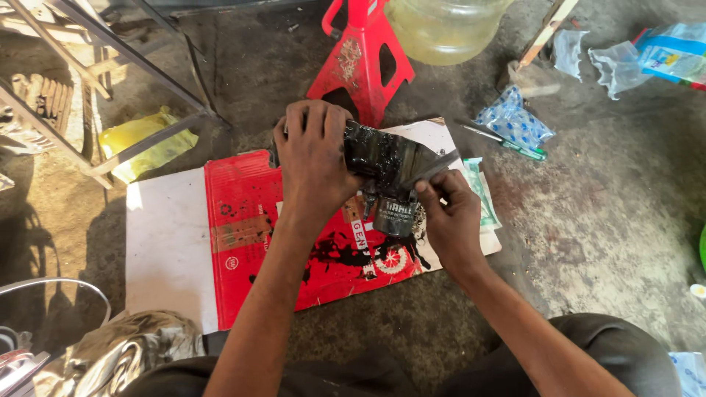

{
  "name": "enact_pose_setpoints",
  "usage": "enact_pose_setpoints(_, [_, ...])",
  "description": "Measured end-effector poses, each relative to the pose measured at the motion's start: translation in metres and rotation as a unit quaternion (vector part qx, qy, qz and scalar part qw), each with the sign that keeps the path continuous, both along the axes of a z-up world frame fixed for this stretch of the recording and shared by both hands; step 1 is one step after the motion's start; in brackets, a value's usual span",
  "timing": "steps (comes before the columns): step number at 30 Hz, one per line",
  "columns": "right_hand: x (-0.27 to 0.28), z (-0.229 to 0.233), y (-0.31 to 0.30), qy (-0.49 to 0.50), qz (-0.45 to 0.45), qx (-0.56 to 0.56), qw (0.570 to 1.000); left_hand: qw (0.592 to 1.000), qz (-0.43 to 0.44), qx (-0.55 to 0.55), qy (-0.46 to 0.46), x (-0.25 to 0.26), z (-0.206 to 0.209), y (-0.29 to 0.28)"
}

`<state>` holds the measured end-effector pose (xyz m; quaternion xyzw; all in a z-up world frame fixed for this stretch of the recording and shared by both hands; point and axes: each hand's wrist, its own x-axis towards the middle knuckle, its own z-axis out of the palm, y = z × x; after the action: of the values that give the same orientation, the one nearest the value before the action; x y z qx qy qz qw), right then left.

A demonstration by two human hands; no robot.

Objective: The person scrapes residue from an engine casing using a flat blade and then cleans the surface of the component with a cloth.

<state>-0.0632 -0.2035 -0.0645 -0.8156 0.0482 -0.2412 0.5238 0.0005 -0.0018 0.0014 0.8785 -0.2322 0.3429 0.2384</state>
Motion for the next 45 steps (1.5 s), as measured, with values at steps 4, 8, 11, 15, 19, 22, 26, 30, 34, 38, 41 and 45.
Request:
enact_pose_setpoints(4, [0.011,0.007,-0.002,-0.026,-0.027,-0.071,0.997,1.000,-0.006,-0.008,-0.004,-0.001,-0.004,0.000])
enact_pose_setpoints(8, [-0.014,0.008,-0.003,0.022,0.058,-0.020,0.998,1.000,0.000,0.014,0.006,-0.002,0.001,0.001])
enact_pose_setpoints(11, [-0.012,0.012,-0.020,0.172,0.077,0.119,0.975,0.999,-0.010,0.001,0.031,0.000,0.000,0.001])
enact_pose_setpoints(15, [0.006,0.034,-0.054,0.042,0.084,0.181,0.979,1.000,-0.004,0.011,0.012,0.000,0.000,0.001])
enact_pose_setpoints(19, [0.010,0.039,-0.060,0.021,0.121,0.244,0.962,0.999,-0.003,0.013,0.037,0.000,0.002,0.001])
enact_pose_setpoints(22, [0.008,0.043,-0.056,0.048,0.110,0.302,0.946,0.999,0.005,0.023,0.025,0.000,0.000,0.000])
enact_pose_setpoints(26, [0.018,0.048,-0.043,0.083,0.062,0.257,0.961,1.000,-0.004,0.011,0.013,0.000,-0.001,0.000])
enact_pose_setpoints(30, [0.026,0.045,-0.029,0.076,0.044,0.280,0.956,1.000,-0.003,0.010,0.010,-0.001,0.000,0.000])
enact_pose_setpoints(34, [0.025,0.034,-0.019,0.046,0.022,0.324,0.945,1.000,0.005,0.021,0.000,0.000,0.000,0.001])
enact_pose_setpoints(38, [0.022,0.022,-0.012,0.010,0.069,0.363,0.929,1.000,-0.012,0.006,0.001,0.000,-0.001,0.001])
enact_pose_setpoints(41, [0.017,0.024,-0.017,0.038,-0.005,0.324,0.945,1.000,-0.002,0.014,0.001,-0.001,-0.001,0.001])
enact_pose_setpoints(45, [0.015,0.023,-0.004,0.017,0.026,0.352,0.935,1.000,0.001,0.023,-0.002,0.001,-0.002,-0.001])
